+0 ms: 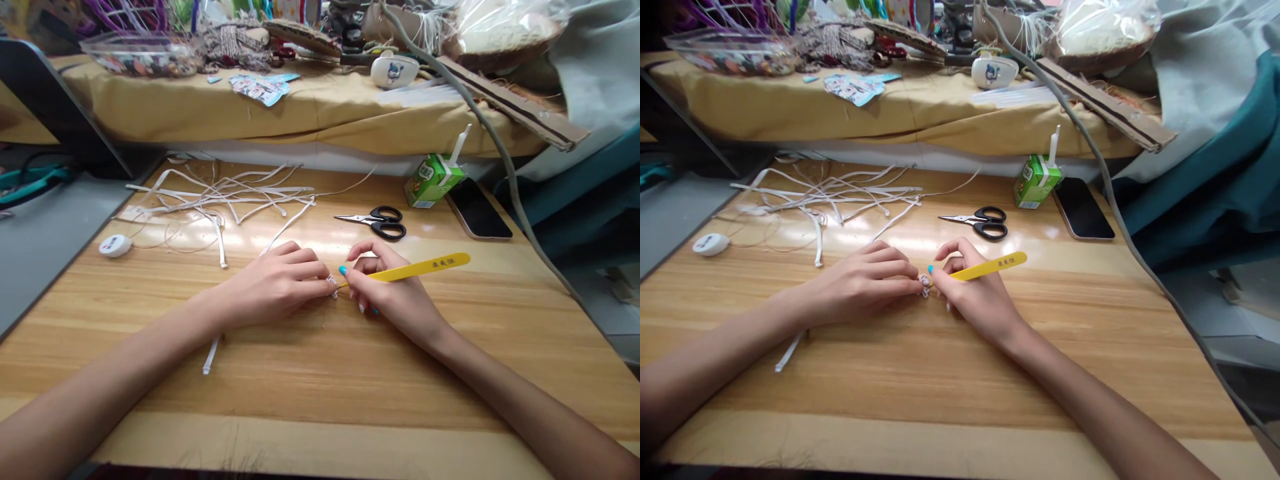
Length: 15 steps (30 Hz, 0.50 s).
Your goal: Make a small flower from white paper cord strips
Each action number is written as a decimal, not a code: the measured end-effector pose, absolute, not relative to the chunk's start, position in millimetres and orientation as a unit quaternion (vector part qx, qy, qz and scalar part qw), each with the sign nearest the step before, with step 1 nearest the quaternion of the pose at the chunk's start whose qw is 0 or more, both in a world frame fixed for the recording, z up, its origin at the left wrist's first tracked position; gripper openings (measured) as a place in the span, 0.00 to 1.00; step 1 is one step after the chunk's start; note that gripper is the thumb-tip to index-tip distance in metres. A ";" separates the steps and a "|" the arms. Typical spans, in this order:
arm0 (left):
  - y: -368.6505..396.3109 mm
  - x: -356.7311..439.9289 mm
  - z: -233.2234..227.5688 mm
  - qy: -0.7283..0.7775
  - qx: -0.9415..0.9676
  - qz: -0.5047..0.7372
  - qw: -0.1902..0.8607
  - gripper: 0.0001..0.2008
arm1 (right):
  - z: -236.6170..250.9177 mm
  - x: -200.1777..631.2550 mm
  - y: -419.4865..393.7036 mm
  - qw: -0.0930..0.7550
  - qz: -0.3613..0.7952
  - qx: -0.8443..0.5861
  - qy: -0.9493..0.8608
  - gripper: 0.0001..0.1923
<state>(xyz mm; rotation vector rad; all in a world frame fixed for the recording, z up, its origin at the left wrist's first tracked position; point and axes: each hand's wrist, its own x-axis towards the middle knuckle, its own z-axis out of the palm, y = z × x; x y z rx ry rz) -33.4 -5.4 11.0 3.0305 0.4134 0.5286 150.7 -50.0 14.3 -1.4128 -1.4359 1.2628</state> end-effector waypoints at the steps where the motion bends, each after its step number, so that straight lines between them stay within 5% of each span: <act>1: -5.5 -33.2 11.0 0.133 0.976 0.171 0.020 0.09 | 14.0 150.3 -50.1 0.370 0.493 -0.551 -0.562 0.09; 15: -10.8 -27.0 9.6 0.173 0.971 0.164 0.033 0.09 | 18.1 143.2 -52.6 0.365 0.423 -0.544 -0.626 0.03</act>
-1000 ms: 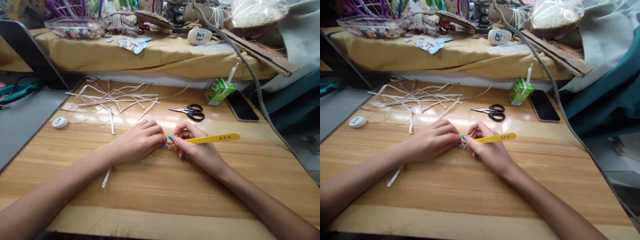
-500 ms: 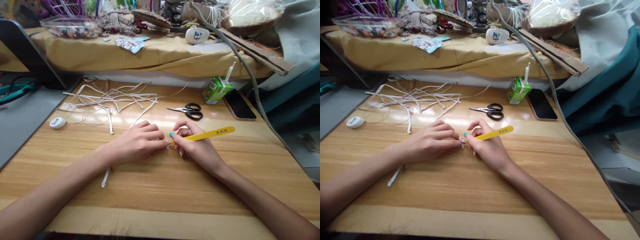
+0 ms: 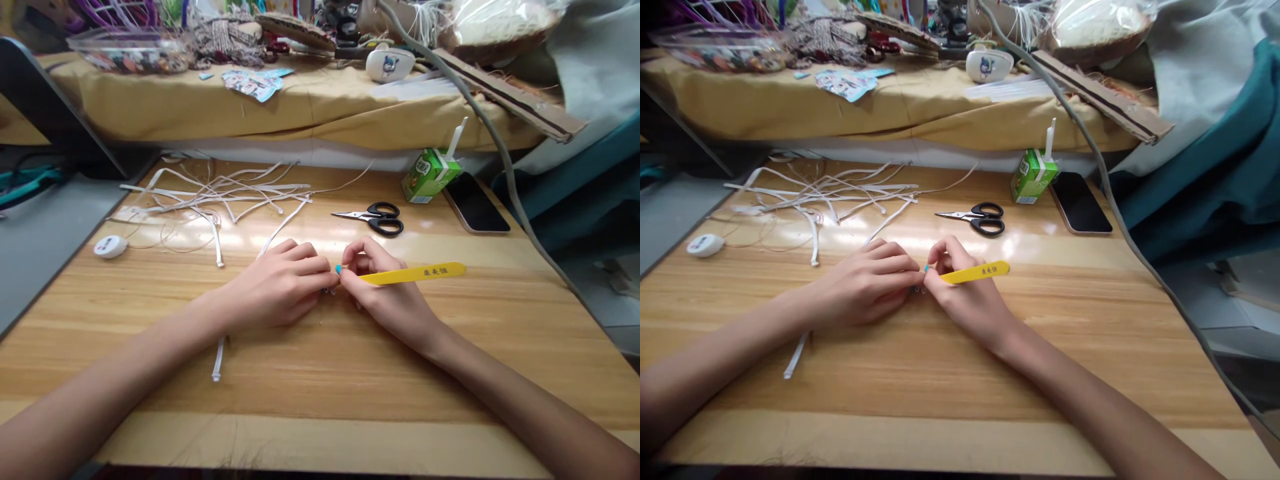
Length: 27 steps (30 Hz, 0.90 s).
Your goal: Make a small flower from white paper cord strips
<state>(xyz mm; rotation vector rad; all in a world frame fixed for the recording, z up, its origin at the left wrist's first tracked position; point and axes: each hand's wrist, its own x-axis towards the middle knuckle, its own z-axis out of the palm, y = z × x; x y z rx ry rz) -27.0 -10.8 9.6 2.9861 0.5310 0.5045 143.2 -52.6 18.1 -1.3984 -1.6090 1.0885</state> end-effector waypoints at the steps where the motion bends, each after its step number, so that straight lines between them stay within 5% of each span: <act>1: -11.1 -26.2 9.7 0.176 0.971 0.157 0.032 0.08 | 18.0 142.6 -52.8 0.366 0.411 -0.546 -0.632 0.03; 16: -7.3 -26.3 7.8 0.169 0.972 0.155 0.060 0.09 | 16.6 142.8 -46.8 0.365 0.501 -0.559 -0.551 0.05; 27: -8.5 -26.8 9.5 0.167 0.972 0.159 0.049 0.10 | 15.8 138.3 -48.1 0.390 0.458 -0.575 -0.555 0.06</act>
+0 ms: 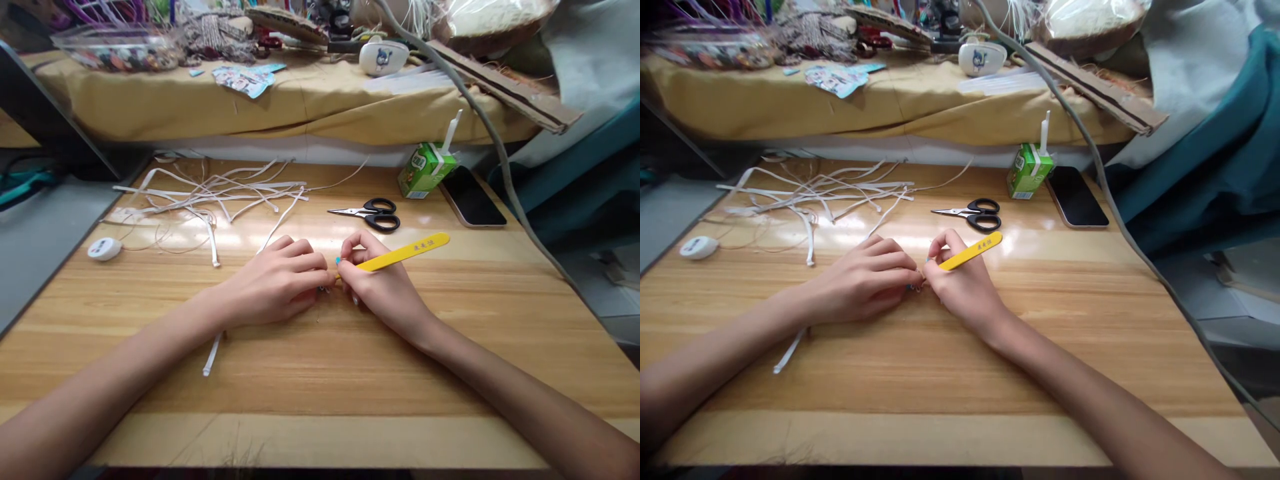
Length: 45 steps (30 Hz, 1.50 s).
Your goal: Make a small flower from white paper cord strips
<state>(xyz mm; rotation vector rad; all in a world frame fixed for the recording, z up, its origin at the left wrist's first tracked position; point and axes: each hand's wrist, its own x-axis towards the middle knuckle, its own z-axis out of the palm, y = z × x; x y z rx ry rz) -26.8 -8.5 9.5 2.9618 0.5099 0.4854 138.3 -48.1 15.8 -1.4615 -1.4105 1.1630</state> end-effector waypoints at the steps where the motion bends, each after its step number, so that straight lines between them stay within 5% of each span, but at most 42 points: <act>1: -9.3 -26.5 9.8 0.168 0.972 0.159 0.047 0.10 | 15.4 137.9 -48.5 0.391 0.452 -0.577 -0.557 0.06; 27: -21.1 -17.6 1.8 0.207 0.964 0.164 -0.020 0.08 | 18.3 137.2 -51.5 0.361 0.397 -0.548 -0.642 0.08; 36: -13.8 -28.3 14.4 0.226 0.941 0.198 0.153 0.14 | 12.4 149.3 -47.7 0.418 0.495 -0.532 -0.545 0.04; 45: -11.6 -32.3 15.5 0.236 0.950 0.149 0.137 0.09 | 14.2 152.1 -48.5 0.486 0.488 -0.487 -0.537 0.10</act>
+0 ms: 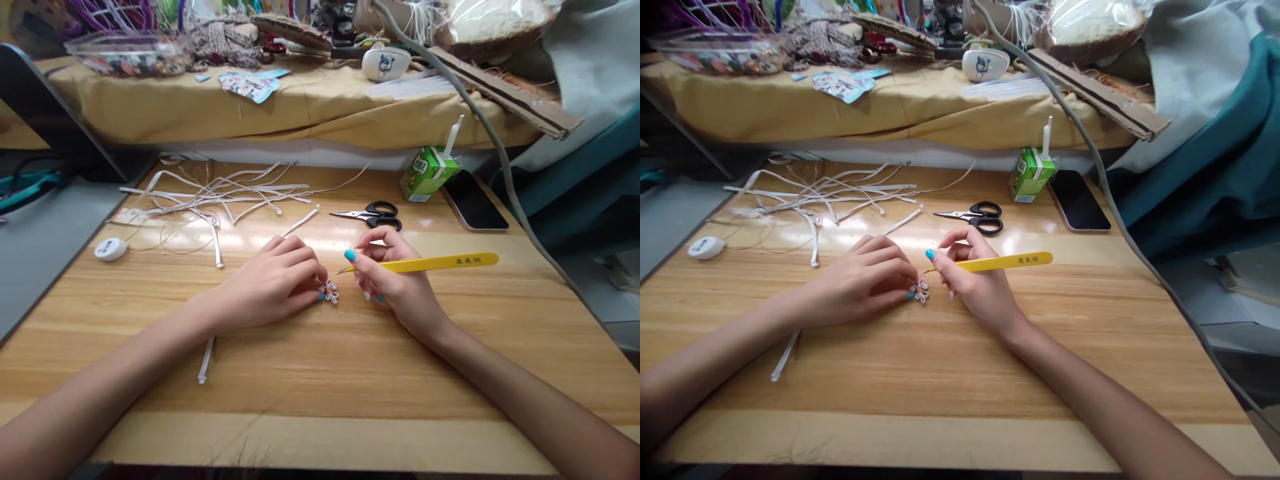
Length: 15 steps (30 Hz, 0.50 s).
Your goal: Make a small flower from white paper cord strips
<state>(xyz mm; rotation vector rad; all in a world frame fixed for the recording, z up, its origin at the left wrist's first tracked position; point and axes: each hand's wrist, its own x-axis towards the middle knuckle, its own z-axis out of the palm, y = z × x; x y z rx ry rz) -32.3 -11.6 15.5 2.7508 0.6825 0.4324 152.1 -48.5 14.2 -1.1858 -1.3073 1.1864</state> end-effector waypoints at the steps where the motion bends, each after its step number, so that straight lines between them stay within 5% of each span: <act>1: -12.5 -32.5 17.3 0.239 0.949 0.147 0.141 0.10 | 14.0 152.1 -48.4 0.488 0.486 -0.489 -0.535 0.10; 5: -15.3 -32.8 22.3 0.221 0.956 0.139 0.132 0.15 | 12.4 152.5 -47.4 0.505 0.478 -0.495 -0.521 0.09; 15: -19.3 -30.8 21.8 0.236 0.954 0.134 0.129 0.11 | 10.7 154.0 -48.0 0.551 0.445 -0.505 -0.493 0.07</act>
